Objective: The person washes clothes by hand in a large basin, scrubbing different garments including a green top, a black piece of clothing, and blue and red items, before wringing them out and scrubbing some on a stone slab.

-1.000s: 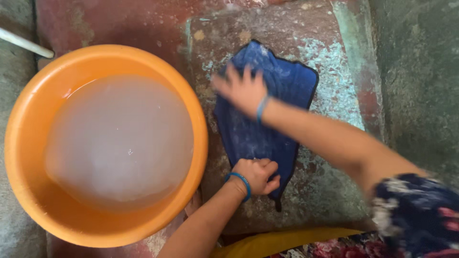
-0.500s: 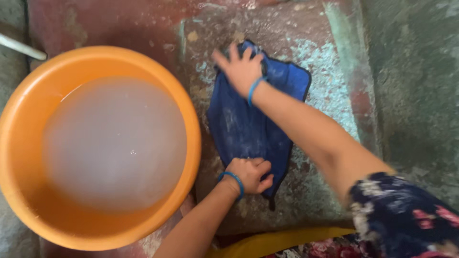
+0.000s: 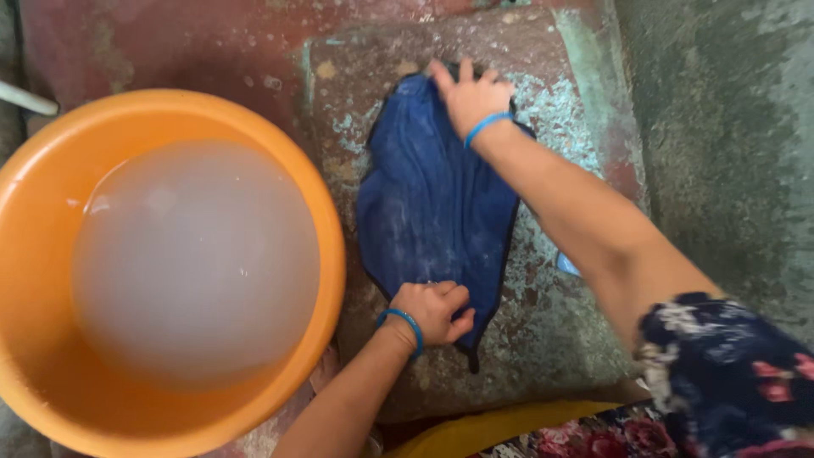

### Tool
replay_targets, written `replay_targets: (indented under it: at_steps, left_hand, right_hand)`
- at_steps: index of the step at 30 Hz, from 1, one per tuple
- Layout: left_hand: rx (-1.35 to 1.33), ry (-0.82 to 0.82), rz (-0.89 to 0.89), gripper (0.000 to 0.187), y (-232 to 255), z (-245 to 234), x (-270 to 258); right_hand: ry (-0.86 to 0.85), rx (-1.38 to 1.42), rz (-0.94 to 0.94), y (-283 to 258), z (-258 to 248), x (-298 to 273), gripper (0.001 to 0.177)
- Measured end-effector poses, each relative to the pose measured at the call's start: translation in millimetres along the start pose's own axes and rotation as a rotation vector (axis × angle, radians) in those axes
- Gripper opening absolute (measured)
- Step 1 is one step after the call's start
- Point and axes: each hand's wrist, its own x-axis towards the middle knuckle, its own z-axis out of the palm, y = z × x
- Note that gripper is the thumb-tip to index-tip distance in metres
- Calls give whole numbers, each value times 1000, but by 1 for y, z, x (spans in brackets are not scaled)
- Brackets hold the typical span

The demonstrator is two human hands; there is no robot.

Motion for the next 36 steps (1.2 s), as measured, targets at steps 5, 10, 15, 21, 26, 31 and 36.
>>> replay_targets:
  at_steps: [5, 10, 15, 21, 26, 31, 36]
  left_hand:
    - [-15, 10, 11, 22, -3, -2, 0]
    - [-4, -25, -23, 25, -3, 2, 1]
    - [-105, 464, -210, 66, -8, -16, 13]
    - [-58, 528, -469, 94, -7, -2, 22]
    - [-17, 349, -524, 107, -10, 0, 28]
    - [132, 354, -463, 131, -3, -4, 29]
    - [384, -100, -518, 133, 18, -19, 39]
  right_hand:
    - [105, 203, -489, -61, -40, -120, 51]
    - [-91, 54, -60, -4, -8, -44, 57]
    - [158, -82, -115, 0, -14, -54, 57]
    - [188, 33, -317, -22, -43, -162, 45]
    - [-20, 17, 117, 33, -16, -67, 54]
    - [267, 56, -326, -49, -29, -131, 47]
    - [-286, 155, 101, 8, 13, -8, 69]
